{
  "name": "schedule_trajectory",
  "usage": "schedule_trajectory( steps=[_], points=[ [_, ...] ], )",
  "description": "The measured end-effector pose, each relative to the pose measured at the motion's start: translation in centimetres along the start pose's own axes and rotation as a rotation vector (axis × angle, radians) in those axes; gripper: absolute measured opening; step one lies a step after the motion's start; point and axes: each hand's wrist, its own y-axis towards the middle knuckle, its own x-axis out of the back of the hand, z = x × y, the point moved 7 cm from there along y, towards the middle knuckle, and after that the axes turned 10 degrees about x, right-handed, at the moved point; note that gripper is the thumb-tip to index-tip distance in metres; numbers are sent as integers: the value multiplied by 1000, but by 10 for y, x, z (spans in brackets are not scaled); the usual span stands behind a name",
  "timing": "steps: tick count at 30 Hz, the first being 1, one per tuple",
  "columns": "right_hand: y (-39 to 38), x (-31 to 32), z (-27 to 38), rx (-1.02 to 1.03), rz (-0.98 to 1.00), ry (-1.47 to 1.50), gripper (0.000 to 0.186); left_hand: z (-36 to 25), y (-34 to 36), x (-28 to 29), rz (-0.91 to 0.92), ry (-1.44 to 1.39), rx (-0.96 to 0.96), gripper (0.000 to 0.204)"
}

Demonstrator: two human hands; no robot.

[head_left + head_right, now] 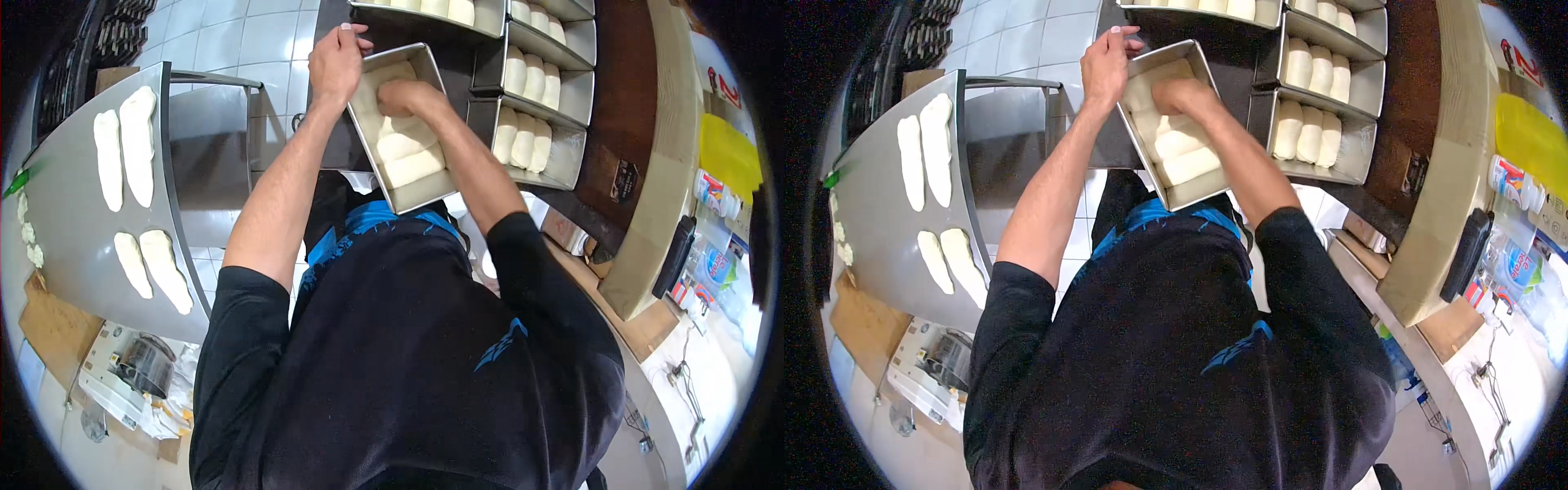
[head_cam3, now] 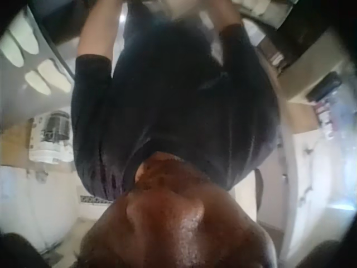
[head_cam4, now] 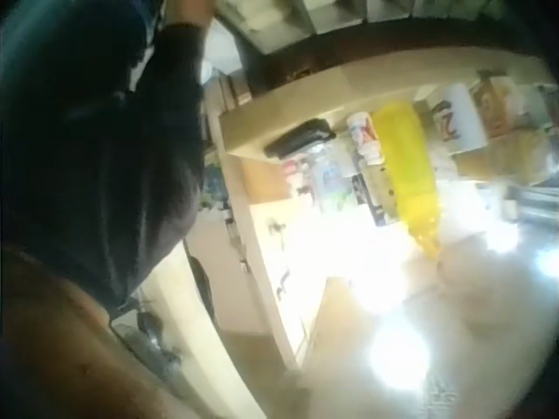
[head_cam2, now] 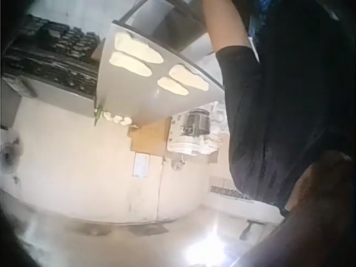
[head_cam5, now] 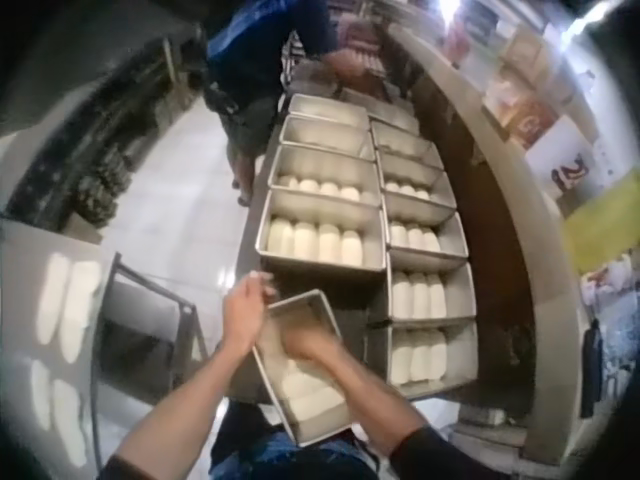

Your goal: The recorder weighs bread dough on a digital scale and then places loaves into baking tins.

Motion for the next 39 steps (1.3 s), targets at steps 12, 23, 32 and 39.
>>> schedule_trajectory(
  steps=[12,23,32,39],
  points=[
    [-95,42,26,473,-38,158,29,0,3,3,-32,-23,-35,46],
    [-120,-45,56,286,69,64,18,-4,1,3,-59,55,-53,44],
    [-115,-49,41,295,14,84,21,-18,-18,-6,-133,654,-26,49],
    [-96,-61,42,342,92,-59,22,-16,-12,7,-161,372,-10,42]
  ],
)
